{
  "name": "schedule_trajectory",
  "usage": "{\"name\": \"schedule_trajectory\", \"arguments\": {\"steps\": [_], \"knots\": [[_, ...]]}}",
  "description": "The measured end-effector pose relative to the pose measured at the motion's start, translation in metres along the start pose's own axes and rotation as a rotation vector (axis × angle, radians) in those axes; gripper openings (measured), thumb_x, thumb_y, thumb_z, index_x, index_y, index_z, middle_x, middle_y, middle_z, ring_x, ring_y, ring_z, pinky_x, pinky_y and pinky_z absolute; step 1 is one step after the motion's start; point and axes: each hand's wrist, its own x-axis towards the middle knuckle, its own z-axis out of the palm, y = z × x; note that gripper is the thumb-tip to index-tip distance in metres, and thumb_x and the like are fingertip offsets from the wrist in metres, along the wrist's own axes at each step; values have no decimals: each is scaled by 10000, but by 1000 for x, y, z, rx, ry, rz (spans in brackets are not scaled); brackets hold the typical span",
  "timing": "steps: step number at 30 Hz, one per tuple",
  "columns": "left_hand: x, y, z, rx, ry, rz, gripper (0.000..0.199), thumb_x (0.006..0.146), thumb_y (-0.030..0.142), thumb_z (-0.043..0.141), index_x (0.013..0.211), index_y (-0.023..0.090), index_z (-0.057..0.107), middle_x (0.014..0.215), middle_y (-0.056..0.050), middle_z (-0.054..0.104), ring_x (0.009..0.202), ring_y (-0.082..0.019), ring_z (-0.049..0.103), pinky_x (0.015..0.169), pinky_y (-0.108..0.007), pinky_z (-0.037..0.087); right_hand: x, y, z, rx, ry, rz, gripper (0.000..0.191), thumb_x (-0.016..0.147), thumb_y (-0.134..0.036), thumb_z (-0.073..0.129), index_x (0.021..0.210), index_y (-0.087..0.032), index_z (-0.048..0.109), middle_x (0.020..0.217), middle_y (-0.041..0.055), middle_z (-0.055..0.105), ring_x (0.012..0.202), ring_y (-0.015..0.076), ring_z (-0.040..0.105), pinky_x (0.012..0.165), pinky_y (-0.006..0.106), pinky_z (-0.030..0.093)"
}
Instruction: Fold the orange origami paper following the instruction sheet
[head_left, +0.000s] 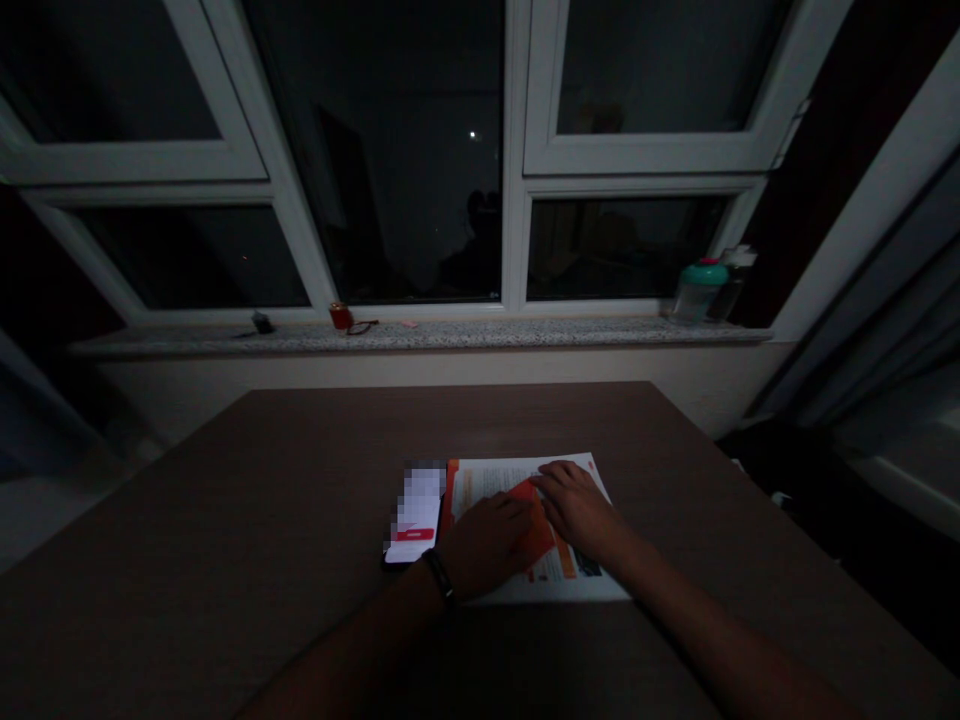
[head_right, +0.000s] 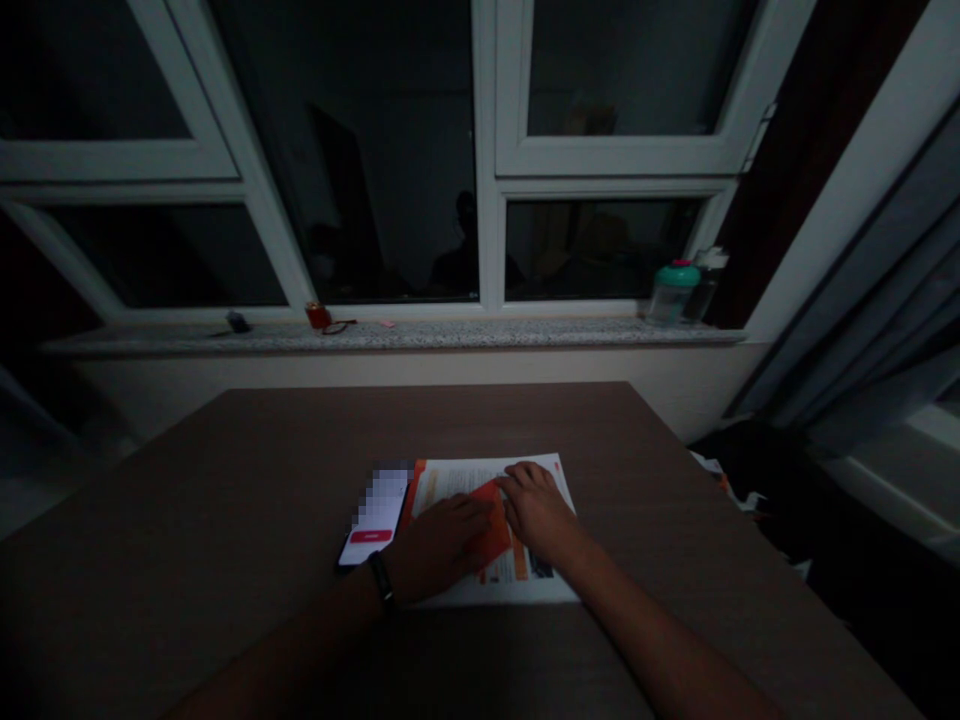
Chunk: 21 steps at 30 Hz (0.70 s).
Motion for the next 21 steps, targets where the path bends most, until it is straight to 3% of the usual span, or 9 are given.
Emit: {"name": "schedule_trajectory", "arguments": {"steps": [11, 21], "knots": [[0, 0, -2, -12, -4, -16, 312, 890, 288, 613, 1174, 171, 560, 1301, -99, 578, 1213, -273, 503, 1040, -431, 405, 2, 3, 3, 1, 2, -14, 414, 893, -133, 504, 1293, -194, 588, 1245, 92, 608, 1157, 258, 472, 1030, 416, 376], [-1, -3, 1, -10, 11, 6, 322, 879, 284, 633, 1172, 183, 547, 1291, -95, 575, 1197, -272, 510, 1022, -419, 412, 0, 0, -3, 16, 12, -17, 338, 964, -249, 495, 1277, -205, 614, 1251, 100, 619, 1147, 270, 484, 1021, 433, 377]]}}
